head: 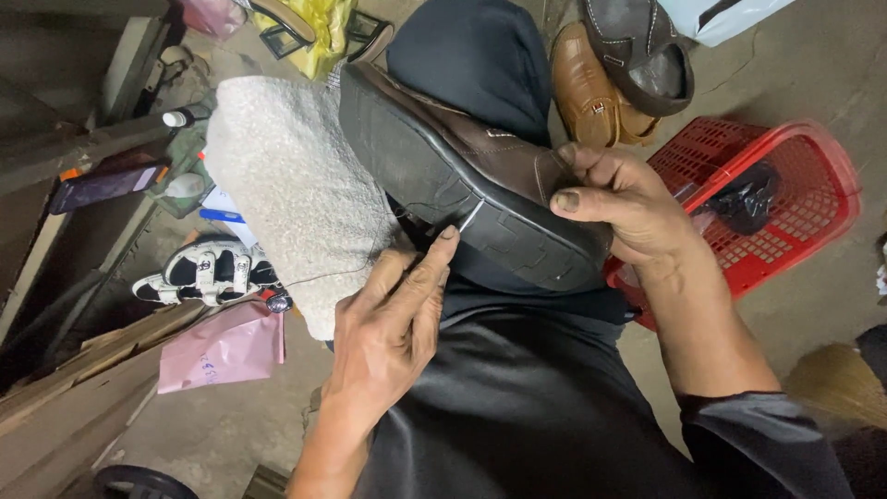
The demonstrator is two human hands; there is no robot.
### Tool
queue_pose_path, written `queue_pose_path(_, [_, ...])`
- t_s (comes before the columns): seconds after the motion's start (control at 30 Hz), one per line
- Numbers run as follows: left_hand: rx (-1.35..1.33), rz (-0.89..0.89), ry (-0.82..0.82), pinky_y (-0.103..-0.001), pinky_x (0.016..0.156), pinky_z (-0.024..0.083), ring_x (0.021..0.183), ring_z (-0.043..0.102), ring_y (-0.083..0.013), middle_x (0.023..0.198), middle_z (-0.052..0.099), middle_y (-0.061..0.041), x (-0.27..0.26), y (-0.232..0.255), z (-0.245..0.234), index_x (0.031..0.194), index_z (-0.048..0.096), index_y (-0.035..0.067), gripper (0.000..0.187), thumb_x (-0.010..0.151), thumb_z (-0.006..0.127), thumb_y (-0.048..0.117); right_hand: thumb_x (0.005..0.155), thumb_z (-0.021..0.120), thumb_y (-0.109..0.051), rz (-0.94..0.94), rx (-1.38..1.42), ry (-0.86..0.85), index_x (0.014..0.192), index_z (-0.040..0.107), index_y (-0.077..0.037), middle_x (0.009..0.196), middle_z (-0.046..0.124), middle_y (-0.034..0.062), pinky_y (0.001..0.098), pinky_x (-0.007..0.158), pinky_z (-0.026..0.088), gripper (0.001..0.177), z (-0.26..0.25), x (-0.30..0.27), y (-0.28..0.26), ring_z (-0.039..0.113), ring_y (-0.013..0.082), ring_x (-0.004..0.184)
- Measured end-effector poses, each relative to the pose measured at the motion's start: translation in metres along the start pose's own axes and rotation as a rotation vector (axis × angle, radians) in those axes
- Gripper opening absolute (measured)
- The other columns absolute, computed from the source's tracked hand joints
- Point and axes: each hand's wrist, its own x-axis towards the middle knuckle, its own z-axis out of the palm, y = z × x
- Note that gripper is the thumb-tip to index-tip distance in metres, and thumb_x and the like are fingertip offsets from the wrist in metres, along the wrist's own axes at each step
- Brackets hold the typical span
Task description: A person is hand-sewing the sole of a brown leather shoe using a needle and thick thread in a workshop.
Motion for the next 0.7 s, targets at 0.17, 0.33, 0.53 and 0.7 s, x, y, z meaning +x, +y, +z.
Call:
queue_pose_path(0.17, [0.015, 0.008, 0.006, -0.030, 0.062, 0.055, 0.077, 0.056, -0.0164, 0.107, 0.056, -0.003, 0.001, 0.001, -0.002, 0.146, 0.058, 0.013, 0.041, 0.107, 0.057, -0.001, 0.082, 0.078, -0.023, 0.022, -0.041, 0.004, 0.077, 0.068, -0.006, 0.100, 0.069, 0.0064, 0.0321, 0.086, 0.052, 0.021, 0.002, 0.000, -0.003, 0.064, 0.0175, 0.089])
queue_pose_path(0.33, [0.005, -0.031, -0.009, -0.027, 0.055, 0.048, 0.067, 0.044, -0.0127, 0.095, 0.047, 0.001, -0.005, -0.002, -0.010, 0.146, 0.058, 0.014, 0.044, 0.105, 0.056, -0.002, 0.082, 0.078, -0.018, 0.152, -0.066, 0.037, 0.101, 0.071, -0.001, 0.099, 0.068, 0.0040, 0.0277, 0.079, 0.055, 0.027, 0.023, -0.006, -0.026, 0.065, 0.0153, 0.087])
queue_pose_path(0.53, [-0.165, -0.120, -0.046, -0.025, 0.071, 0.049, 0.077, 0.054, -0.0136, 0.102, 0.062, -0.001, -0.019, -0.022, -0.024, 0.143, 0.059, 0.011, 0.037, 0.107, 0.054, 0.004, 0.088, 0.080, -0.018, 0.103, -0.509, -0.047, 0.083, 0.068, -0.007, 0.079, 0.058, -0.0027, 0.0237, 0.062, 0.043, 0.017, 0.065, -0.003, -0.054, 0.053, 0.0084, 0.070])
queue_pose_path(0.7, [-0.193, -0.188, -0.103, -0.029, 0.066, 0.050, 0.073, 0.052, -0.0166, 0.099, 0.054, 0.001, -0.031, -0.041, -0.024, 0.148, 0.056, 0.019, 0.042, 0.107, 0.049, 0.013, 0.085, 0.081, -0.018, 0.136, -0.484, -0.113, 0.065, 0.047, -0.016, 0.071, 0.048, -0.0035, 0.0249, 0.061, 0.038, 0.039, 0.074, 0.003, -0.056, 0.045, 0.0094, 0.065])
